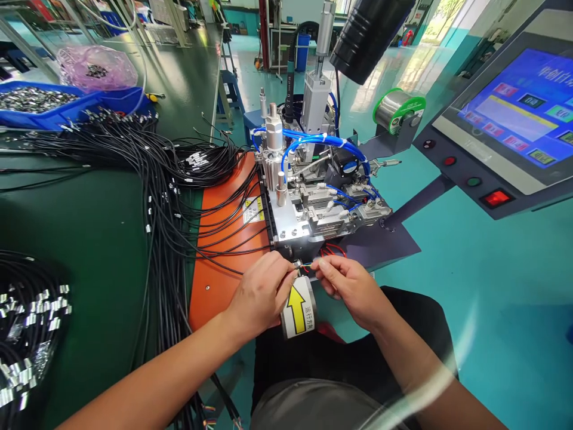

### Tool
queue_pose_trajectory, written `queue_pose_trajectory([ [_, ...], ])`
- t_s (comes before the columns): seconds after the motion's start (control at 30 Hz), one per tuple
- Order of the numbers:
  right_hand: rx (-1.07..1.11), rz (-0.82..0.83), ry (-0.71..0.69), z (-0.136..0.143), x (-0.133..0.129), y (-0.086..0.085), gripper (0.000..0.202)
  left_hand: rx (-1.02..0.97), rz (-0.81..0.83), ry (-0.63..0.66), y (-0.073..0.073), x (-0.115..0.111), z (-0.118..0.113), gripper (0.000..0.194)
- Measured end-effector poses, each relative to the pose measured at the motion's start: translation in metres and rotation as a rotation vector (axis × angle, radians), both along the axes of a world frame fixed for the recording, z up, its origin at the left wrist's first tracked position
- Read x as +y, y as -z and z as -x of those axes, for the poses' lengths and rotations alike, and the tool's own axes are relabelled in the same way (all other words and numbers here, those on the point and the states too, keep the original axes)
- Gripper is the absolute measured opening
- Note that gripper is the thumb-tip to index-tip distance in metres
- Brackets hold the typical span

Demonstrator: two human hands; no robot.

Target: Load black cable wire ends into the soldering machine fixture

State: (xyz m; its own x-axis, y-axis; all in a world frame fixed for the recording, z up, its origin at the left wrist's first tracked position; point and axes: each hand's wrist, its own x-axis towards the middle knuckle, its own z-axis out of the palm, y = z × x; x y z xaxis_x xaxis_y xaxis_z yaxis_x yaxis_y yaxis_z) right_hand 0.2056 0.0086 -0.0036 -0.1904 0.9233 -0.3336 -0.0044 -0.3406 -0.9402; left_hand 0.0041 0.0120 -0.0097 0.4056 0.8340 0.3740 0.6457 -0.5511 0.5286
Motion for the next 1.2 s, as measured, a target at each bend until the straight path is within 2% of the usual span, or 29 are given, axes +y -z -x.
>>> queue_pose_trajectory([
  [0.27,-0.022,-0.027,-0.003,0.002,0.0,-0.007,0.031,0.008,-0.001,0.005,0.0,0.0,0.0,0.017],
  [0.47,-0.118,-0.135,0.003,0.004,0.001,-0.003,0.032,0.011,0.01,0.006,0.002,0.0,0.0,0.018],
  [0.7,-0.174,-0.183,0.053,0.01,0.004,0.002,0.032,0.01,0.011,-0.003,0.001,0.0,0.0,0.018],
  [1.2,-0.162,-0.192,0.055,0.013,0.005,0.004,0.03,0.003,0.007,-0.011,0.0,0.0,0.0,0.018],
])
